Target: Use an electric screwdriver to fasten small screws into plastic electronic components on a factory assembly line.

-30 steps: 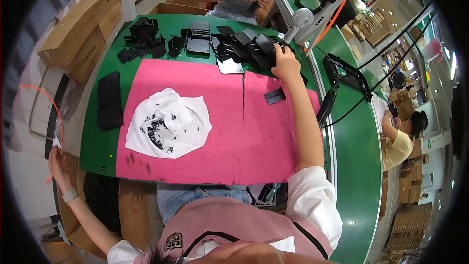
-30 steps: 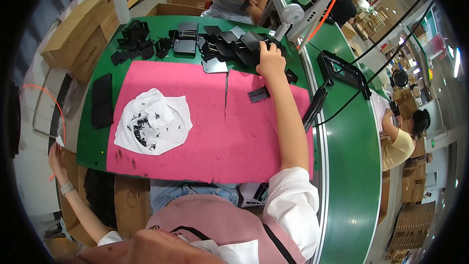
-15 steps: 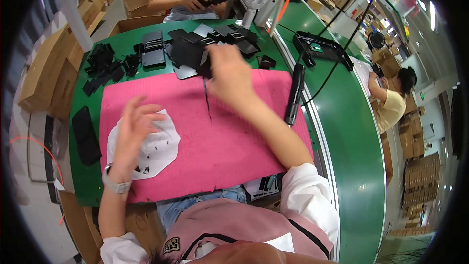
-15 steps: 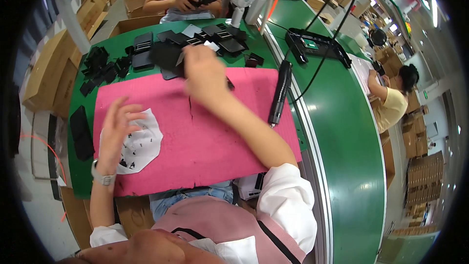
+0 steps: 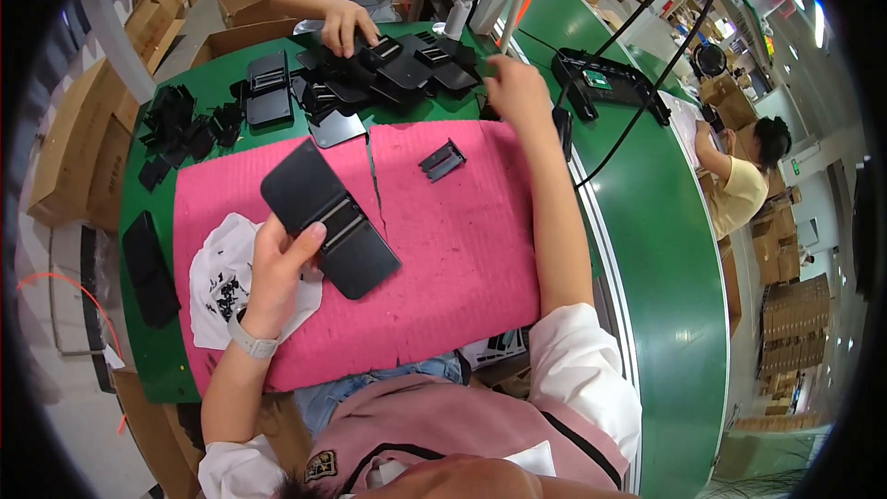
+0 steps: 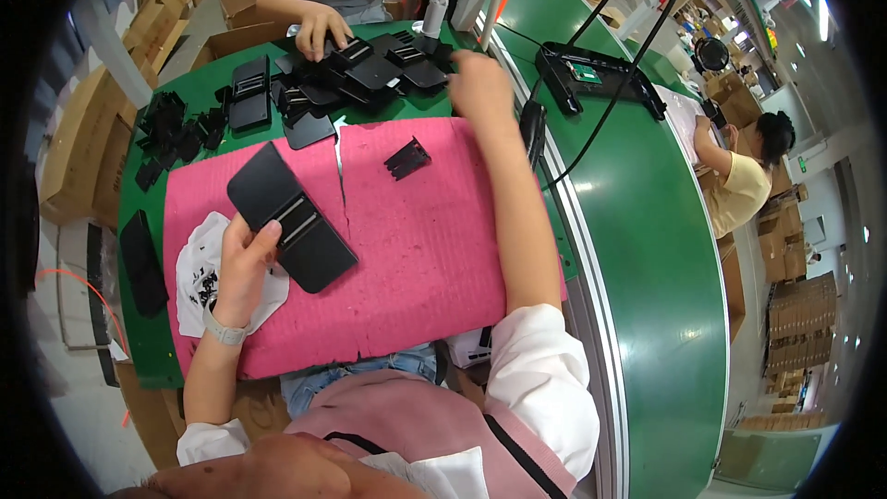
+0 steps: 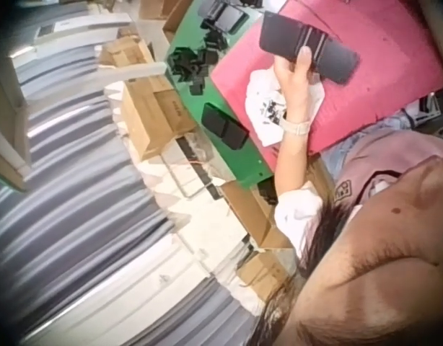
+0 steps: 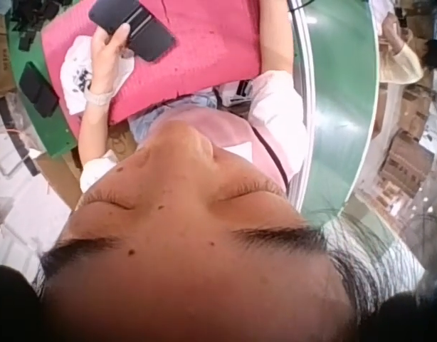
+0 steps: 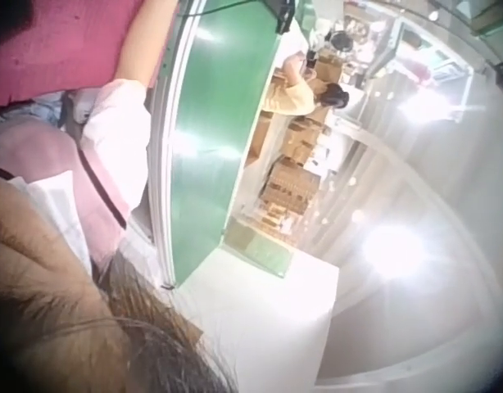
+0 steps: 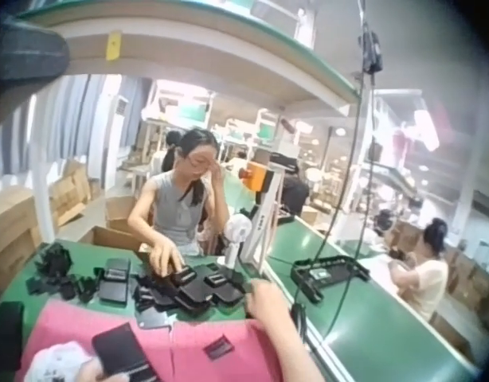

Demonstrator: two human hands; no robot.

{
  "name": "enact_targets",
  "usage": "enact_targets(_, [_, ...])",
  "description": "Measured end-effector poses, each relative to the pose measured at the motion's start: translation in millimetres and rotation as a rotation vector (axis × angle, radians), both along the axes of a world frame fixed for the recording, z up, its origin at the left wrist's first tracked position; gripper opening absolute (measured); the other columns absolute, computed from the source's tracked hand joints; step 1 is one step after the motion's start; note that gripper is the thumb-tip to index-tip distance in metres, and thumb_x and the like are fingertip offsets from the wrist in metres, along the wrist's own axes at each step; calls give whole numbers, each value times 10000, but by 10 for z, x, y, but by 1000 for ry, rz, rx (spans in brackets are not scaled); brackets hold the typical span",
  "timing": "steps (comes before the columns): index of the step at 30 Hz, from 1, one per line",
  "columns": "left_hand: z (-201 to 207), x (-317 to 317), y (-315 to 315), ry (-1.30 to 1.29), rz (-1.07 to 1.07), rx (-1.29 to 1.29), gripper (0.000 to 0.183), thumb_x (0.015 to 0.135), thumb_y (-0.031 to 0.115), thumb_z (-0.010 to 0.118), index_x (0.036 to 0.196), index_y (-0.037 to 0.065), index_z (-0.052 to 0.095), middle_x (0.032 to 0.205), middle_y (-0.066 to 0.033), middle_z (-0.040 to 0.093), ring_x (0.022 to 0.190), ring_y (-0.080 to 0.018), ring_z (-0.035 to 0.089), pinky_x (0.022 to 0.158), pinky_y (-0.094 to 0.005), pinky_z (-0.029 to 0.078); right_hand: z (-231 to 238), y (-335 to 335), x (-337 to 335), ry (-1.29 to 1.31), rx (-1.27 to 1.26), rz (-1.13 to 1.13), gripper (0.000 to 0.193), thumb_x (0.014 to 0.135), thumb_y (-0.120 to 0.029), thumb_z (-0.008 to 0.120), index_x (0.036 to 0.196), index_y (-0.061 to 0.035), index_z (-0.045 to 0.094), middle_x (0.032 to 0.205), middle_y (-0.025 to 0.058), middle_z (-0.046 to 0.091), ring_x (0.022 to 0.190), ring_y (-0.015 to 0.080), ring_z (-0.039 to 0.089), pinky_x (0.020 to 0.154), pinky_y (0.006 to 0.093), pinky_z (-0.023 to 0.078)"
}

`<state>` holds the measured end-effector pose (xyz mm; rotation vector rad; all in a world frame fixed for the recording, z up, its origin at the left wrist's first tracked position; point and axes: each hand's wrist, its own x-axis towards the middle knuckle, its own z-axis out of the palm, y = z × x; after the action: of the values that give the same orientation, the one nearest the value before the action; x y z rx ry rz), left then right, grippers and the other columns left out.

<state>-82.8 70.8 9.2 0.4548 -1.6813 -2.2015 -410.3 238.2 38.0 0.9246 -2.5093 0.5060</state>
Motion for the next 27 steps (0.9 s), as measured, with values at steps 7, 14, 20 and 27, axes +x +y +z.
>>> enact_targets(7, [-49,21,-18,69,-218,95,299,900,180,607,1129,-4,553,1009,-27,617,893,-87,568,790,-230,447,-499,306,-737,-317,296,-53,596,689,-4,619,1249,-186,528,1119,163,617,1048,308,588,849,421,494])
enact_targets(14, [-41,59,-23,80,-179,155,282,902,176,601,1121,3,560,992,-19,619,870,-79,565,758,-220,445,-250,190,-239,-68,366,-155,600,645,-10,655,1209,-193,564,976,78,627,936,298,624,795,392,506])
enact_targets(20, [-73,20,19,97,-60,238,263,907,162,588,1119,8,558,985,-17,620,853,-72,572,736,-216,453,-31,3,360,-86,-221,302,367,647,-32,702,1004,-91,644,910,65,577,811,194,642,691,305,527])
enact_targets(27, [-125,-8,16,94,-78,210,275,912,219,599,1095,20,547,902,-1,602,720,-40,531,578,-182,406,256,-232,1637,-101,-286,761,285,651,-13,721,915,-44,618,849,66,570,652,185,607,518,283,482])
